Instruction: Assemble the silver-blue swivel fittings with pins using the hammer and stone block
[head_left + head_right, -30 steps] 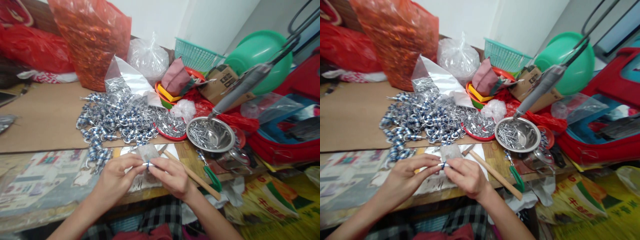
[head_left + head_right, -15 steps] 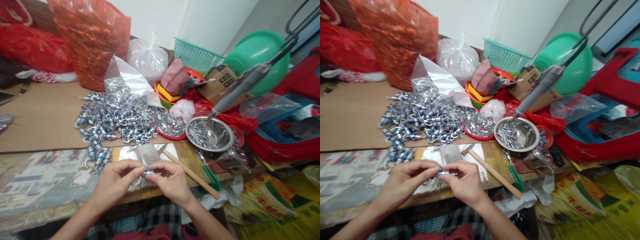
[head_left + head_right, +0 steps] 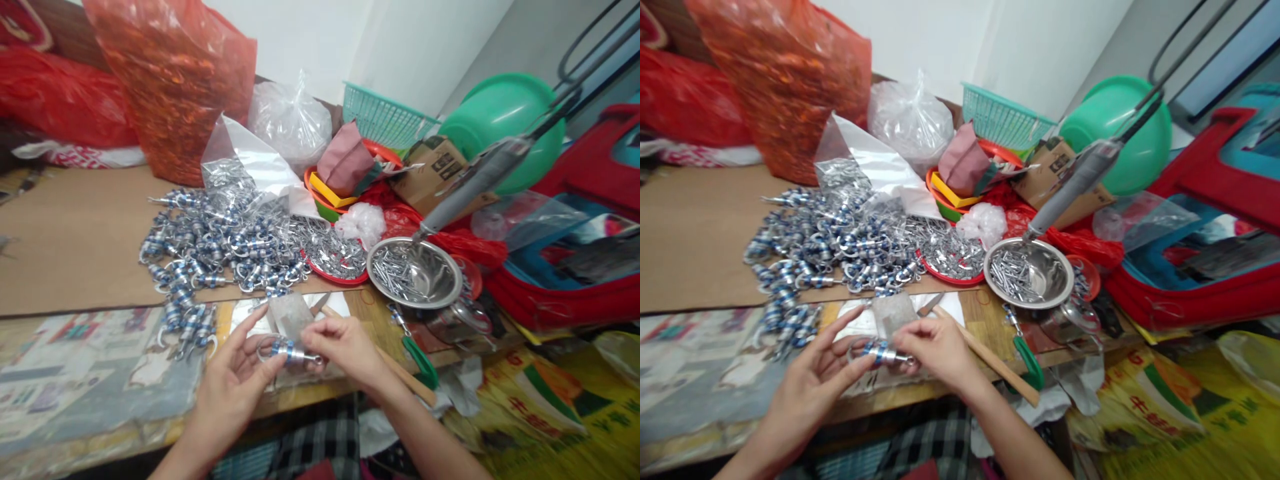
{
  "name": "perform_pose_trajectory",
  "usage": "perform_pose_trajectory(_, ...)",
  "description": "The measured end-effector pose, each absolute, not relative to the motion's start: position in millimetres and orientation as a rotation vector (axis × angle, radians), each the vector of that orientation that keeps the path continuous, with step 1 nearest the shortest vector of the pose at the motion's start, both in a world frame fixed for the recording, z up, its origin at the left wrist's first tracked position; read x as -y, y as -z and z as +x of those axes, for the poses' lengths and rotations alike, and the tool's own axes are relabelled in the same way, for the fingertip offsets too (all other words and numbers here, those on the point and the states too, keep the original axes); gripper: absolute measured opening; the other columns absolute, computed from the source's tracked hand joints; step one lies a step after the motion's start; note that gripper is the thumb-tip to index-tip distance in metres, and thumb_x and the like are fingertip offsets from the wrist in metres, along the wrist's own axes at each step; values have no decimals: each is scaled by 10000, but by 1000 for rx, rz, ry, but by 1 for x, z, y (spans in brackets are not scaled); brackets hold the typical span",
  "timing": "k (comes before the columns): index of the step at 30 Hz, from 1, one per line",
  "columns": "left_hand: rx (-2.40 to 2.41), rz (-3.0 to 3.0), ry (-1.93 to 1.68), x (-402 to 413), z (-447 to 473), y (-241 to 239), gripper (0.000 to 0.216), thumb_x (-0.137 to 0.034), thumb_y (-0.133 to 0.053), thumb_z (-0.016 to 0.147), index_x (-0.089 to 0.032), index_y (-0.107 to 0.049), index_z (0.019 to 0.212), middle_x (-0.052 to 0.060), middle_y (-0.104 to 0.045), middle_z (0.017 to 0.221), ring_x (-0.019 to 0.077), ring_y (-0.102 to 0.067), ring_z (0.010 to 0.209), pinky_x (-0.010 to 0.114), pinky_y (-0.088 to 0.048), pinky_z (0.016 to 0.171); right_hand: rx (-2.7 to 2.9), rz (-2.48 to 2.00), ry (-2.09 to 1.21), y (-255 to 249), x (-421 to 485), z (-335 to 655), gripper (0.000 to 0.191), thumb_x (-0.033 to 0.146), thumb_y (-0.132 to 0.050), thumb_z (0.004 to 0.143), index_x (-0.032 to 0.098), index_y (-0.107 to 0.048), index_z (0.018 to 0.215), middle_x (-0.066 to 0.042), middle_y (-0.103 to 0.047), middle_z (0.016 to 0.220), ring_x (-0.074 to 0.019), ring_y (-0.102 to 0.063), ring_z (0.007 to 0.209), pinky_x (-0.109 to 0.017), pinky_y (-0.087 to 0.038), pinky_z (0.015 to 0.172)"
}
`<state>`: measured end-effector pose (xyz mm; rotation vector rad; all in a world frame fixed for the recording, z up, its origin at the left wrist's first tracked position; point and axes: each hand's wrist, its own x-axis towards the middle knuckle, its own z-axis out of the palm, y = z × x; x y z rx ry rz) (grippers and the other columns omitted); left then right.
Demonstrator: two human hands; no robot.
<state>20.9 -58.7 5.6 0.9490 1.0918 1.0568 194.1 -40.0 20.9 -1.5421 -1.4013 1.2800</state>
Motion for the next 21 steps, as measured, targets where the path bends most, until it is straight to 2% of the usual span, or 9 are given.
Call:
perform_pose_trajectory(1, -1097, 942, -1051, 56, 20, -4, 697, -282, -677, 636, -207, -369, 1257, 32, -656, 854, 191, -607, 896, 295, -484, 813, 1558, -1652, -1016, -22, 25, 204, 267, 367, -522, 778, 136, -648, 822, -32, -646, 618, -123, -589, 519, -239, -473, 510)
perform_pose_trajectory(3, -1089, 929, -1023, 50, 18, -3, 731, -280, -678, 637, -216, -323, 1273, 24, -637, 823, 187, -607, 859, 301, -490, 788, 1841, -1897, -253, -22, -9, 226, 256, 284, -420, 853, 184, -628, 963, -57, -651, 929, -141, -601, 831, -254, -456, 740)
perform_pose_trajectory(4, -1072, 925, -1000, 47, 17, -3, 737, -279, -671, 646, -222, -298, 1280, 18, -629, 804, 184, -609, 830, 304, -497, 767, 1865, -1956, -157, -21, -26, 237, 250, 228, -432, 844, 178, -616, 1006, -79, -618, 1030, -167, -562, 951, -278, -418, 819)
perform_pose_trajectory(5, -1051, 926, -978, 44, 16, -3, 735, -276, -660, 659, -228, -278, 1285, 13, -622, 788, 181, -610, 803, 306, -502, 745, 1889, -1995, -121, -18, -43, 247, 236, 195, -479, 812, 174, -626, 996, -93, -612, 1042, -195, -546, 983, -293, -405, 831)
perform_pose_trajectory(9, -970, 1008, -874, 33, 13, -8, 714, -251, -626, 693, -238, -234, 1290, 0, -589, 751, 175, -606, 720, 307, -503, 678, 1975, -2112, -84, -1, -85, 264, 172, 154, -534, 752, 180, -685, 833, -105, -652, 887, -239, -583, 888, -306, -416, 750)
perform_pose_trajectory(15, -911, 1017, -769, 14, 9, -11, 793, -219, -644, 663, -191, -181, 1306, -18, -558, 674, 158, -574, 598, 289, -495, 539, 1971, -2109, -8, 8, -93, 275, 240, 126, -481, 781, 194, -667, 916, -87, -641, 918, -211, -558, 922, -284, -386, 788)
perform_pose_trajectory(21, -887, 1012, -776, 10, 8, -9, 816, -215, -660, 645, -203, -184, 1307, -3, -561, 711, 172, -582, 621, 307, -497, 546, 1874, -1995, -35, -3, -76, 283, 222, 124, -460, 793, 153, -657, 890, -85, -640, 935, -192, -561, 912, -288, -394, 809)
